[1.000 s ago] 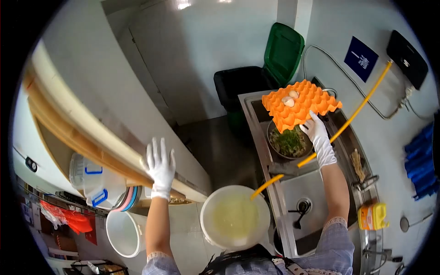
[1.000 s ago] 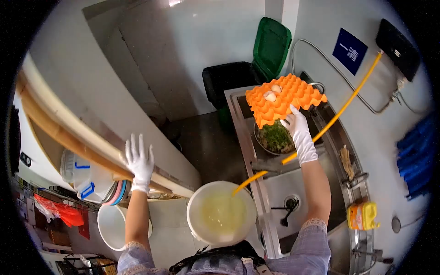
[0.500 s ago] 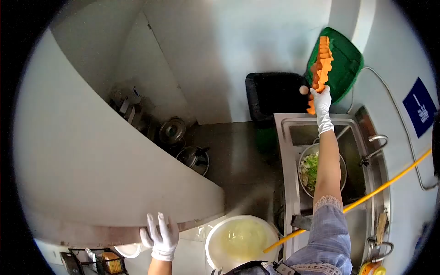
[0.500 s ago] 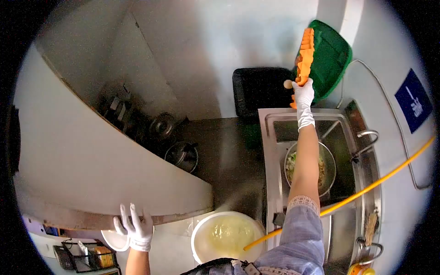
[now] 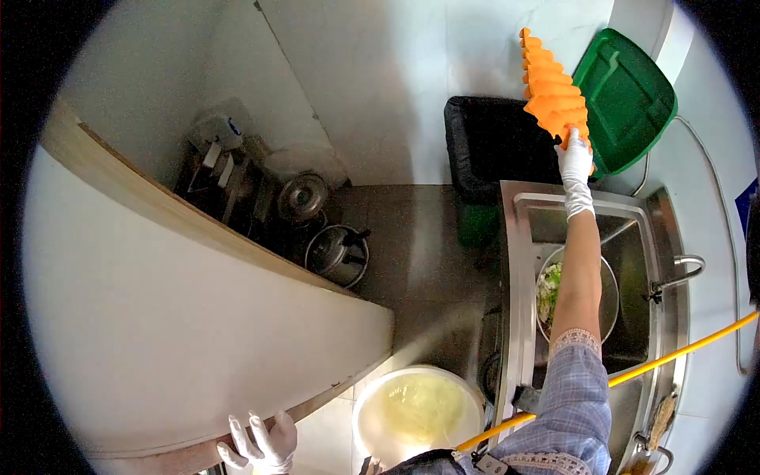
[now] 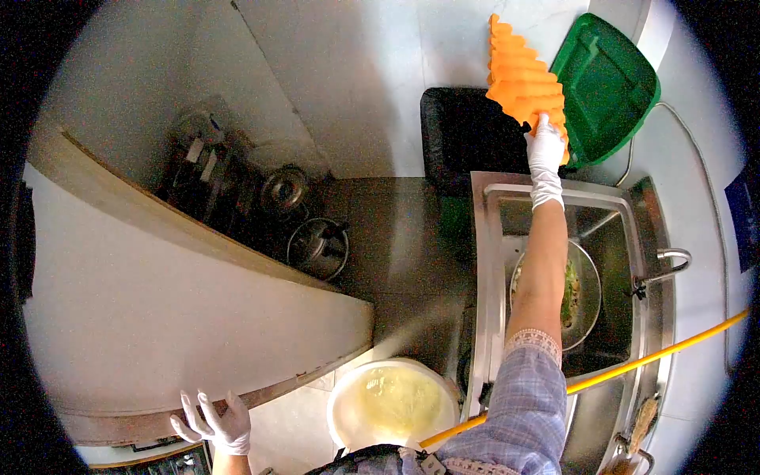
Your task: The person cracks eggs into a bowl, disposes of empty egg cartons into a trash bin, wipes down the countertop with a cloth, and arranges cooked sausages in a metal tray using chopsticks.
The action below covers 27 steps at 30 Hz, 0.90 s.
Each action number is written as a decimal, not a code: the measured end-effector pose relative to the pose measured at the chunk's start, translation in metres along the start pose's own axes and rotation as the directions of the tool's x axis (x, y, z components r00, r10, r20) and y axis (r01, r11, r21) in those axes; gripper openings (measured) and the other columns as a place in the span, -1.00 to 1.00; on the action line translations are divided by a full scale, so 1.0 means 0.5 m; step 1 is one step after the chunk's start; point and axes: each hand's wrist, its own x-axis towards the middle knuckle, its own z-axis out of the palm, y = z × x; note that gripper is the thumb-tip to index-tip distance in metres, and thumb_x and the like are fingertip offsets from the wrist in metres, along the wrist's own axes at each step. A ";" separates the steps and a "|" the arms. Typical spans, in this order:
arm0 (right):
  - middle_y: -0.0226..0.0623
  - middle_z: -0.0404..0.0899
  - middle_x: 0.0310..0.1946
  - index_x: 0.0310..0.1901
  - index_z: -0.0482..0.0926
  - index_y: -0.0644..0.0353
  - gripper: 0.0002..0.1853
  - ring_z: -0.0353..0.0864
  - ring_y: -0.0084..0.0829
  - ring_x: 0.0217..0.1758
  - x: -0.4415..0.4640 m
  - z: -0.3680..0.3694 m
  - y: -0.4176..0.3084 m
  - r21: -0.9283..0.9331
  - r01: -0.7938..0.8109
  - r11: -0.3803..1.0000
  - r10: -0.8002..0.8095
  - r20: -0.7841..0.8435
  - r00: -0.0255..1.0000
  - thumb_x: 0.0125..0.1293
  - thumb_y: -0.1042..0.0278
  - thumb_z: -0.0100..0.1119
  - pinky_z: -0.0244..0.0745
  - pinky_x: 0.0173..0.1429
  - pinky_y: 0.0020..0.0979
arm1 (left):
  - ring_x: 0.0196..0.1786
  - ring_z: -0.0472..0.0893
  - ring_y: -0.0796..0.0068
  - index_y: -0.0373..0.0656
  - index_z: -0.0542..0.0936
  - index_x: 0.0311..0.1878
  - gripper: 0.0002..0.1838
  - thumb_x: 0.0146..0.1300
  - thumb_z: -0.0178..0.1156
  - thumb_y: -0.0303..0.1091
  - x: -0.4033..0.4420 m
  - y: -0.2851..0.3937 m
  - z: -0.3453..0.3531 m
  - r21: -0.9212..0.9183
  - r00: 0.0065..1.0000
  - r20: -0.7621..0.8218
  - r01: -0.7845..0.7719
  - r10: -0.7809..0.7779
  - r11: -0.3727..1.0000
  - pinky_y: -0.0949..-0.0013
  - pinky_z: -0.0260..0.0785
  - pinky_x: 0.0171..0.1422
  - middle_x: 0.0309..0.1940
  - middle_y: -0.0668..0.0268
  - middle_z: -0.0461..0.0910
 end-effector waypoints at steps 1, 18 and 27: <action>-0.07 0.54 -0.16 0.10 0.31 -0.01 -0.39 0.56 -0.01 -0.10 0.000 0.003 0.000 0.095 -0.068 0.993 0.062 0.071 0.996 0.00 0.24 0.36 0.47 -0.07 -0.14 | 0.29 0.24 0.03 -0.27 0.34 0.19 -0.48 0.21 0.11 -0.21 -0.001 0.000 0.001 -0.012 1.000 0.003 -0.003 0.003 1.000 -0.12 -0.14 0.37 0.13 -0.09 0.35; -0.08 0.60 -0.25 0.05 0.34 0.16 -0.39 0.61 -0.12 -0.20 -0.017 -0.037 0.120 0.541 -0.317 0.779 0.294 0.132 0.947 -0.02 0.22 0.40 0.51 -0.12 -0.26 | 0.31 0.19 0.10 -0.20 0.40 0.14 -0.47 0.09 0.23 -0.26 0.012 0.005 -0.008 -0.069 1.000 0.020 0.025 -0.024 0.997 -0.04 -0.08 0.38 0.15 0.03 0.38; -0.36 0.56 -0.35 -0.17 0.42 0.04 -0.80 0.51 -0.35 -0.17 -0.046 0.025 -0.080 -0.296 0.447 0.844 -0.481 -0.049 0.875 0.14 0.36 0.03 0.34 -0.10 -0.28 | 0.28 0.25 0.09 -0.23 0.40 0.13 -0.45 0.02 0.26 -0.34 0.005 -0.002 -0.001 -0.026 0.998 0.001 -0.069 0.070 0.997 -0.10 -0.06 0.36 0.11 0.00 0.38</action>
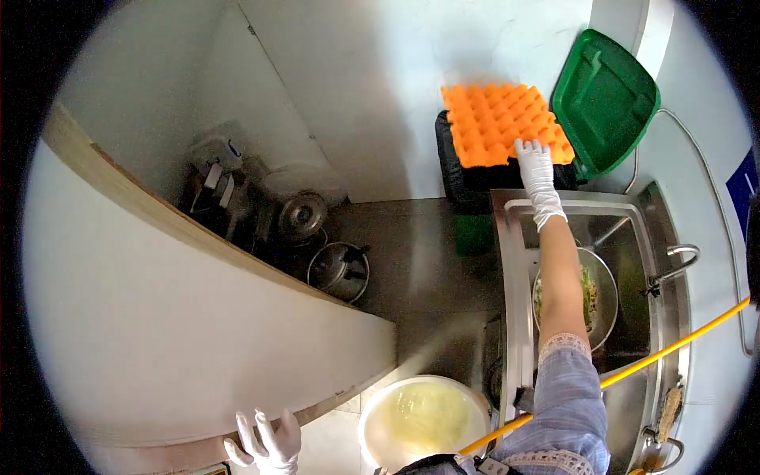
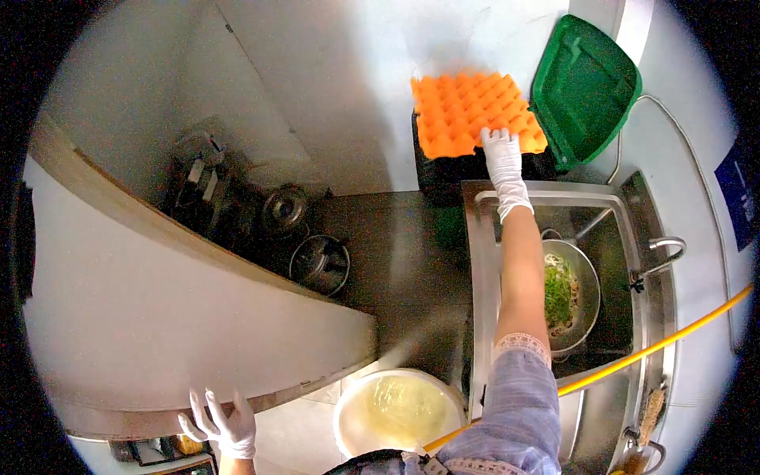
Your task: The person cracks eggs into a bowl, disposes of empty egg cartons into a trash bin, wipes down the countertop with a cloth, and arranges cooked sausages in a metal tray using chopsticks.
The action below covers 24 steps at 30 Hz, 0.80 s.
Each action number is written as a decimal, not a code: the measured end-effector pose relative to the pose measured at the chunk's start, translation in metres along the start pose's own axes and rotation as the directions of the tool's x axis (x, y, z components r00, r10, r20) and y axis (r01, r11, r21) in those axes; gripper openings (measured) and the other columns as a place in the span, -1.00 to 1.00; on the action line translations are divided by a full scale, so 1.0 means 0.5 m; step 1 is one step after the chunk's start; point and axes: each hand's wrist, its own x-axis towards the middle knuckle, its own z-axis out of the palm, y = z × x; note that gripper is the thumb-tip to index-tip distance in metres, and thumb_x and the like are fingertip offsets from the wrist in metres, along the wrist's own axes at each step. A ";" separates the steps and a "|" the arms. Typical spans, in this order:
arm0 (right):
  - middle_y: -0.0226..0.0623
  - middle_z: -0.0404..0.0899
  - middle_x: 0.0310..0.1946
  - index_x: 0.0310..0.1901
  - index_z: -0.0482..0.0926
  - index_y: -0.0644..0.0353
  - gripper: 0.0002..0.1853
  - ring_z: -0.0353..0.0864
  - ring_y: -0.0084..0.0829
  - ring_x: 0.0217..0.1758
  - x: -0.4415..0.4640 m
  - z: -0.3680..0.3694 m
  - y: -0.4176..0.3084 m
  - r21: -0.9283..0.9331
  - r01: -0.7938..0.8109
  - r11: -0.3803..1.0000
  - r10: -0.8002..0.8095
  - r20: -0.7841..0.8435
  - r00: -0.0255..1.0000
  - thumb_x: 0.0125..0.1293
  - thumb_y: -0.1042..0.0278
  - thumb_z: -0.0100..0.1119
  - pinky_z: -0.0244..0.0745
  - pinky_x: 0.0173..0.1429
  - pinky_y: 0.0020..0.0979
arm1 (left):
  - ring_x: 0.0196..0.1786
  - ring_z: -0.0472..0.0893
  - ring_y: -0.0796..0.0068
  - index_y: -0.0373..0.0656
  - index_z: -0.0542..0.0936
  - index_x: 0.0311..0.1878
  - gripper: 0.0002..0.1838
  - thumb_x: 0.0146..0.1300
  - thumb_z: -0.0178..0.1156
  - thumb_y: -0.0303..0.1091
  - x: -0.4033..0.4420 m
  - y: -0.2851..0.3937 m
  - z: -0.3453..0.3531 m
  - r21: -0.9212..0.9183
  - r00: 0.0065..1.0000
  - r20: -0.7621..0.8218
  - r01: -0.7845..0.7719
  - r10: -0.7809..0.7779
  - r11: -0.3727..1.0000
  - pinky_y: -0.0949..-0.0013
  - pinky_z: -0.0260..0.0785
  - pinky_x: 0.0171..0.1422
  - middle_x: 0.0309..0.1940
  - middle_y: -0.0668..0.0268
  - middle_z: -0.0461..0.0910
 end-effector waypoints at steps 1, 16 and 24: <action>-0.36 0.57 -0.35 -0.18 0.43 0.04 -0.82 0.51 -0.31 -0.17 0.001 0.013 -0.023 0.011 0.029 1.000 -0.030 0.040 0.999 0.15 0.36 0.03 0.32 -0.06 -0.25 | 0.28 0.26 0.09 -0.24 0.39 0.13 -0.45 0.02 0.26 -0.35 -0.004 -0.001 0.002 0.018 0.999 0.028 -0.026 0.025 1.000 -0.11 -0.06 0.35 0.11 -0.02 0.38; -0.29 0.61 -0.36 -0.19 0.47 0.03 -0.84 0.55 -0.25 -0.17 -0.007 0.100 -0.069 0.138 0.043 0.989 -0.082 0.289 0.954 0.17 0.38 0.03 0.34 -0.07 -0.19 | 0.25 0.29 0.06 -0.24 0.30 0.22 -0.44 0.20 0.13 -0.19 -0.009 0.000 0.001 0.005 0.997 0.026 0.067 -0.068 0.998 -0.16 -0.10 0.35 0.12 -0.02 0.33; -0.30 0.62 -0.39 -0.19 0.48 0.05 -0.84 0.55 -0.27 -0.15 -0.020 0.076 -0.046 0.125 0.021 0.992 -0.058 0.301 0.952 0.18 0.41 0.01 0.33 -0.03 -0.17 | 0.29 0.23 0.06 -0.27 0.29 0.20 -0.45 0.21 0.12 -0.19 -0.008 0.002 0.004 0.000 0.997 0.039 0.072 -0.072 0.997 -0.15 -0.15 0.36 0.14 -0.06 0.32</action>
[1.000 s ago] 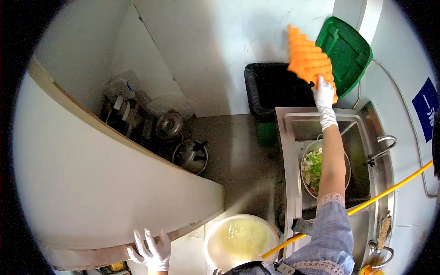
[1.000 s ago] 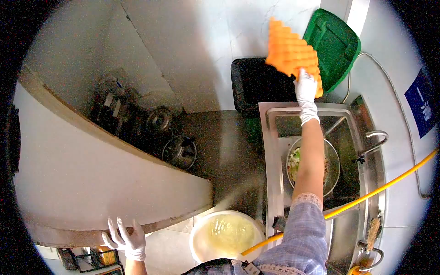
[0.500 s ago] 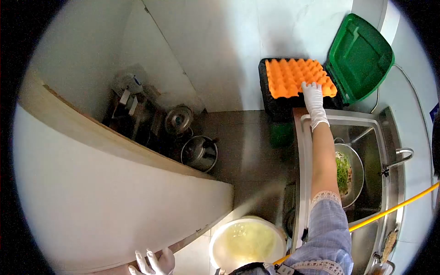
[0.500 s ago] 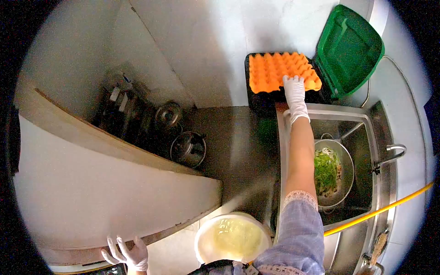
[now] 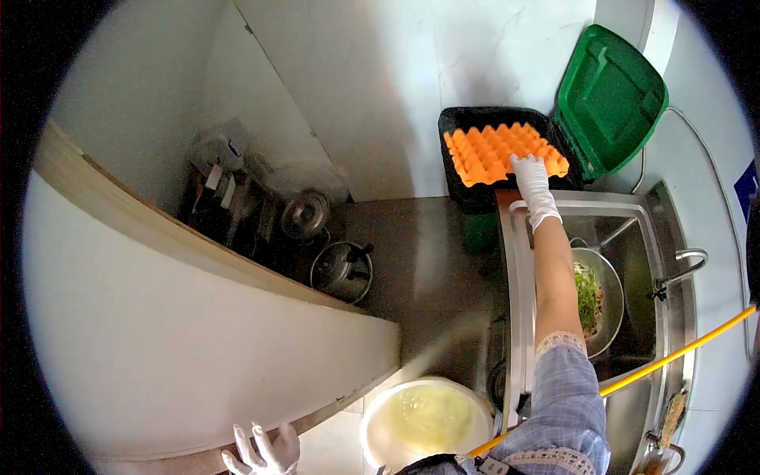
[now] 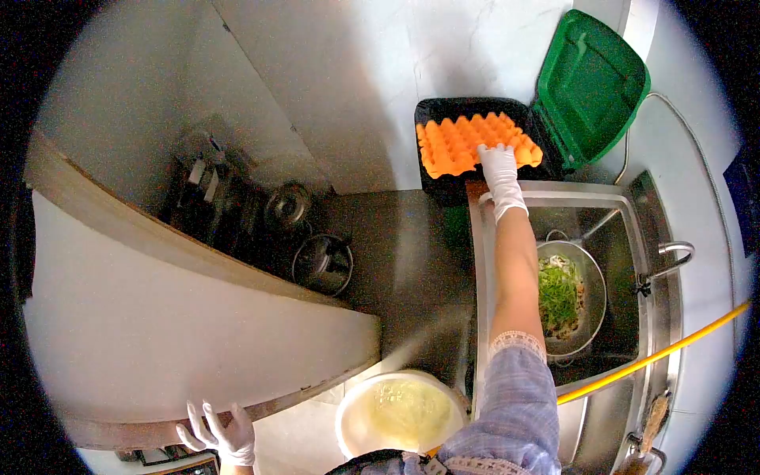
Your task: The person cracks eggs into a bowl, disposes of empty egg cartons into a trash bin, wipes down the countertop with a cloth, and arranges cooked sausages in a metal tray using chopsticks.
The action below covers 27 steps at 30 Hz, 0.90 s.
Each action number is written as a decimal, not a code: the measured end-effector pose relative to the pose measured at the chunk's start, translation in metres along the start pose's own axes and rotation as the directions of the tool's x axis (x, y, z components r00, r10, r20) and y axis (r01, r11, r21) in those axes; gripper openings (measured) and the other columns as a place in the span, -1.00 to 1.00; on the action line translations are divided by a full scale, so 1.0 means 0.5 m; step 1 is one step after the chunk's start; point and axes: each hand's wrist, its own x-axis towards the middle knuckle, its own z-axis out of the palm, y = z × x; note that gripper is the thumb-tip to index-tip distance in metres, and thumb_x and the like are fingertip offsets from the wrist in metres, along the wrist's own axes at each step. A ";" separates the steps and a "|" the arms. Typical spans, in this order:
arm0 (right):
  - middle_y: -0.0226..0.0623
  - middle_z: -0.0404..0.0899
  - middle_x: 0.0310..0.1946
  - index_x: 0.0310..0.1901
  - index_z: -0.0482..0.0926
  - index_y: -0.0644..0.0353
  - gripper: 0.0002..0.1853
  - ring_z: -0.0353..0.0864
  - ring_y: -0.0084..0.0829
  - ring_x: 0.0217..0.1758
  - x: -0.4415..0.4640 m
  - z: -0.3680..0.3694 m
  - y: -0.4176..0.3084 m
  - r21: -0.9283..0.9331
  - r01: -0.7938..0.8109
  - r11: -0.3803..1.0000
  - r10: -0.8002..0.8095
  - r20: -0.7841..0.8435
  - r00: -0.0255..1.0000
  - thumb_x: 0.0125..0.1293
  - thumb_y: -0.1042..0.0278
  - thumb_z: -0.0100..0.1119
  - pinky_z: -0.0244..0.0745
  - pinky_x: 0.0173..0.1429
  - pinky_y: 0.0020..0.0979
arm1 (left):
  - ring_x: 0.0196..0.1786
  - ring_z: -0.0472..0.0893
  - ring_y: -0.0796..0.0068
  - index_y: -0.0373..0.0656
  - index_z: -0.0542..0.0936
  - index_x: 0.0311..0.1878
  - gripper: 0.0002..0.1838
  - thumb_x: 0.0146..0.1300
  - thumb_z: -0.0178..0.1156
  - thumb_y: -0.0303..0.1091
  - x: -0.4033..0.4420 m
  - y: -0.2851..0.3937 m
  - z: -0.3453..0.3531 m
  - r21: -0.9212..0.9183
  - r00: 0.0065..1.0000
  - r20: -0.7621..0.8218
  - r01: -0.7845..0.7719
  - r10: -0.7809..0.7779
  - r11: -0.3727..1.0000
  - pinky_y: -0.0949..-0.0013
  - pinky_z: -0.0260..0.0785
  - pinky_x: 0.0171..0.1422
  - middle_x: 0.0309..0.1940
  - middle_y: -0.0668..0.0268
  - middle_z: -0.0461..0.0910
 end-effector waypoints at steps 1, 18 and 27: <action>-0.30 0.63 -0.39 -0.18 0.49 0.03 -0.84 0.56 -0.28 -0.16 -0.004 -0.002 0.003 -0.007 -0.022 1.000 0.022 -0.064 0.998 0.19 0.39 0.00 0.34 -0.03 -0.17 | 0.30 0.20 0.06 -0.27 0.30 0.20 -0.45 0.21 0.12 -0.20 -0.002 -0.001 0.001 -0.010 1.000 0.005 -0.011 0.011 1.000 -0.15 -0.16 0.36 0.14 -0.07 0.32; -0.33 0.51 0.02 0.15 0.35 0.08 -0.58 0.49 -0.37 0.07 -0.181 -0.076 0.206 0.675 0.164 -0.719 0.547 0.404 0.733 0.26 0.41 0.16 0.40 0.08 -0.21 | 0.16 0.45 0.18 -0.15 0.41 0.15 -0.46 0.12 0.24 -0.15 0.022 0.000 -0.004 -0.053 0.998 -0.064 0.000 -0.003 0.999 -0.03 0.12 0.33 0.08 0.11 0.46; -0.29 0.25 0.29 0.27 0.19 0.05 -0.55 0.23 -0.25 0.35 -0.459 -0.256 0.194 0.422 0.194 -0.886 0.320 0.251 0.914 0.37 0.31 -0.03 0.08 0.40 -0.03 | 0.14 0.38 0.17 0.06 0.48 0.12 -0.46 0.05 0.31 -0.04 0.018 0.007 -0.006 -0.108 0.987 -0.080 0.128 -0.137 0.986 -0.17 0.07 0.25 0.11 0.30 0.47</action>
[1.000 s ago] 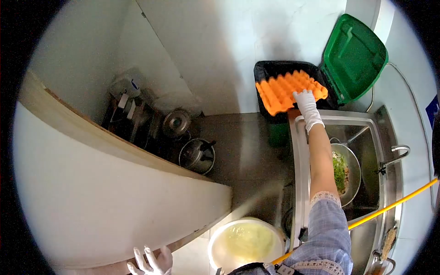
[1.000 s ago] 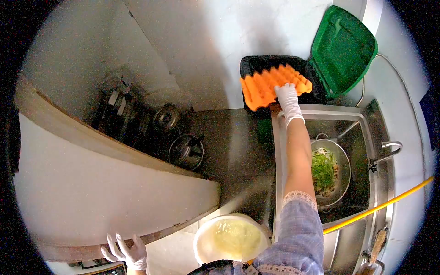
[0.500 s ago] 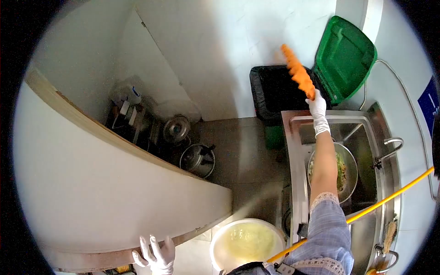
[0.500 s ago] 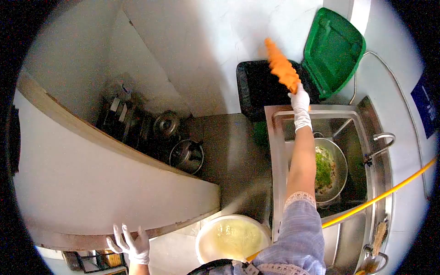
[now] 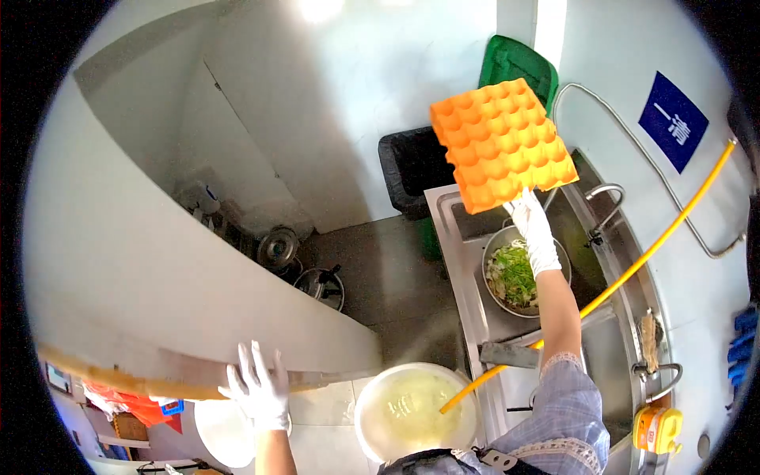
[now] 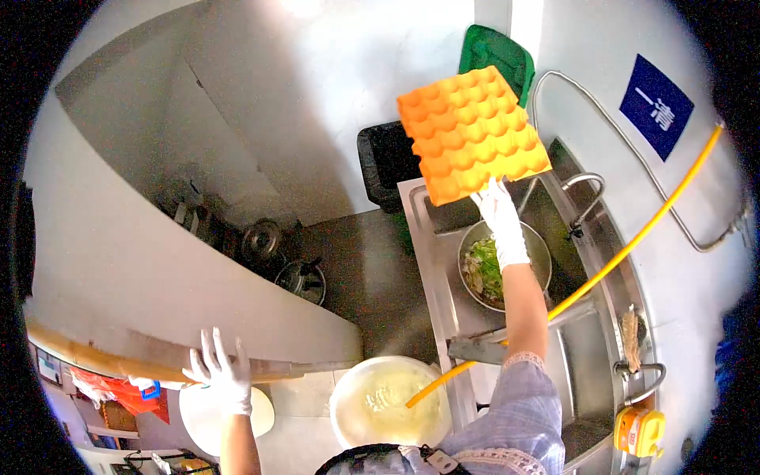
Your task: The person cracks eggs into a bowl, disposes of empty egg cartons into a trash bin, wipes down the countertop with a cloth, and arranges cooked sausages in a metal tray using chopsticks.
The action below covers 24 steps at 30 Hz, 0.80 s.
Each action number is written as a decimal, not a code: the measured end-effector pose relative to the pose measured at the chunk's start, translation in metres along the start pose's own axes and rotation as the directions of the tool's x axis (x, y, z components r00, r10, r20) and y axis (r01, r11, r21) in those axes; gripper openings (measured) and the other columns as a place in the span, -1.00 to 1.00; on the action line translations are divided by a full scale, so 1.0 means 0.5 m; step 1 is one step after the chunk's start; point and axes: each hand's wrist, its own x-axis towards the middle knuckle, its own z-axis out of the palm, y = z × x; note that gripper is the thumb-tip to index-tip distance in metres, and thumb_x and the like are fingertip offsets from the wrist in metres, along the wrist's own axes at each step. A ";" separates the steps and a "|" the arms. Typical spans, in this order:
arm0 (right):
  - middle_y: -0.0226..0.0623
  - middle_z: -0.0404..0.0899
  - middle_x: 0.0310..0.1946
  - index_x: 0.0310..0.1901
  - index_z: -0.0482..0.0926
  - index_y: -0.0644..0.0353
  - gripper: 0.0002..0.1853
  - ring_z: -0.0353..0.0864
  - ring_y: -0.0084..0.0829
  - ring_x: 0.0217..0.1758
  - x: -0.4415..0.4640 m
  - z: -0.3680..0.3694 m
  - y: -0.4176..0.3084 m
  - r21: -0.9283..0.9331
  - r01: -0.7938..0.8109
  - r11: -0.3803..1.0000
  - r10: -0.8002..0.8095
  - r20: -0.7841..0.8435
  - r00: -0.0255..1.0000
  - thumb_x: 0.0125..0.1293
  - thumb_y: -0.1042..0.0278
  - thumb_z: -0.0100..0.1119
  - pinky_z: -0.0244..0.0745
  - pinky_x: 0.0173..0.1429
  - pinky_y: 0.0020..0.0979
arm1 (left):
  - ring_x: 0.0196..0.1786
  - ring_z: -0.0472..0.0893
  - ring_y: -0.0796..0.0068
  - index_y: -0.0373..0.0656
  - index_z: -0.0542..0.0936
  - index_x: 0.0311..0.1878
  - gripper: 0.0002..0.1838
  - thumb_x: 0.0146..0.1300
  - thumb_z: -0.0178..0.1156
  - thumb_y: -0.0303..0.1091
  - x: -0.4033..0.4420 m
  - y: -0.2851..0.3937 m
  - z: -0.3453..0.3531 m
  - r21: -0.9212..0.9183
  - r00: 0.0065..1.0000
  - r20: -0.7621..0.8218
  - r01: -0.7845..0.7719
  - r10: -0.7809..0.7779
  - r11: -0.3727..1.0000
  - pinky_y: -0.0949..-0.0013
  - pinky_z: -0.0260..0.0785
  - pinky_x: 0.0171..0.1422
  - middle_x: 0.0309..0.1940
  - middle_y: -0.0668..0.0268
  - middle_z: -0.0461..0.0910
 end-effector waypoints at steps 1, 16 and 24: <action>-0.28 0.23 0.30 0.28 0.18 0.06 -0.54 0.21 -0.24 0.36 -0.041 0.016 -0.011 0.017 -0.034 0.999 0.034 0.005 0.999 0.37 0.32 -0.04 0.05 0.42 -0.04 | 0.11 0.34 0.14 0.12 0.52 0.09 -0.49 0.04 0.30 -0.01 -0.009 0.000 0.020 -0.040 0.996 -0.077 0.030 -0.033 0.999 -0.24 0.00 0.23 0.12 0.40 0.47; -0.22 0.11 0.37 0.35 0.06 0.28 -0.17 0.05 -0.24 0.44 -0.791 0.229 -0.120 -0.209 -0.241 0.948 0.277 0.163 0.947 0.14 0.15 0.24 -0.07 0.46 -0.16 | 0.23 0.31 -0.01 -0.23 0.29 0.26 -0.32 0.06 0.27 -0.26 -0.199 -0.185 -0.233 -0.836 0.996 0.053 0.002 0.077 0.549 -0.05 0.08 0.34 0.18 0.07 0.35; -0.22 0.14 0.34 0.35 0.05 0.21 -0.12 0.12 -0.14 0.40 -1.125 0.312 0.079 -0.242 -0.503 0.830 0.538 0.104 0.837 0.03 0.24 0.32 0.10 0.40 -0.02 | -0.02 0.52 0.09 -0.13 0.43 0.18 -0.50 0.15 0.22 -0.27 -0.699 -0.453 -0.332 -0.777 0.838 0.544 0.519 -0.036 0.355 0.16 0.37 0.09 -0.07 0.08 0.54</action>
